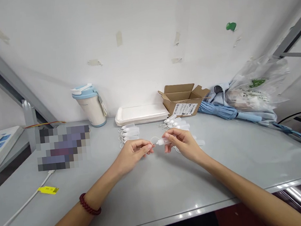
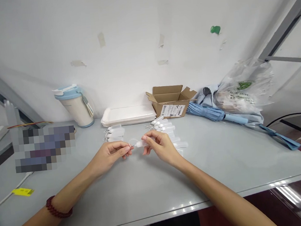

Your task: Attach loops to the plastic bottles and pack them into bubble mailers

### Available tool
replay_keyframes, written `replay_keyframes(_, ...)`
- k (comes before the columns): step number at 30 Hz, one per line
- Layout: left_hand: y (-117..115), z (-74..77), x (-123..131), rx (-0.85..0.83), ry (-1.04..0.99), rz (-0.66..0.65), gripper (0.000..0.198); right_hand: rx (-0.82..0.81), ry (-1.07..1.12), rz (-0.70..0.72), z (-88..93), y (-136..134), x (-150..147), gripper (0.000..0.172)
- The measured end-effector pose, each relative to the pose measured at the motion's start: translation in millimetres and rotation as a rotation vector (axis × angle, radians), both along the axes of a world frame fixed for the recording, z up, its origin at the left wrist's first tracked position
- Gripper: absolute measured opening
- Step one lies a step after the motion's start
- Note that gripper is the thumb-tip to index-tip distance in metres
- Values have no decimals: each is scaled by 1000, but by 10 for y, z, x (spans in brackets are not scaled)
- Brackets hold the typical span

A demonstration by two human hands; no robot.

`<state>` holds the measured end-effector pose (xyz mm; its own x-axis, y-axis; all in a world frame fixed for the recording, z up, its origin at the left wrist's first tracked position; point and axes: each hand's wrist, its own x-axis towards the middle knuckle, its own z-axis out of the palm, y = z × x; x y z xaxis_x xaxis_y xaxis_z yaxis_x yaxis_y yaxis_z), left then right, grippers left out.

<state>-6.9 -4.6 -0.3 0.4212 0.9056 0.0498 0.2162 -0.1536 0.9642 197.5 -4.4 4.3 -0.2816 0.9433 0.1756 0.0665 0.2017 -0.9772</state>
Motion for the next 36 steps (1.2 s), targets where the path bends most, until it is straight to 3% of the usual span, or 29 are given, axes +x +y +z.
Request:
replay_keyframes(20,-110,-32,136,-26,60,67,25,110,-205,-43,-191,-27,-43,30)
replay_keyframes(36,-104,3,88,1,52,95,25,128,-264,53,-174,-65,-39,30)
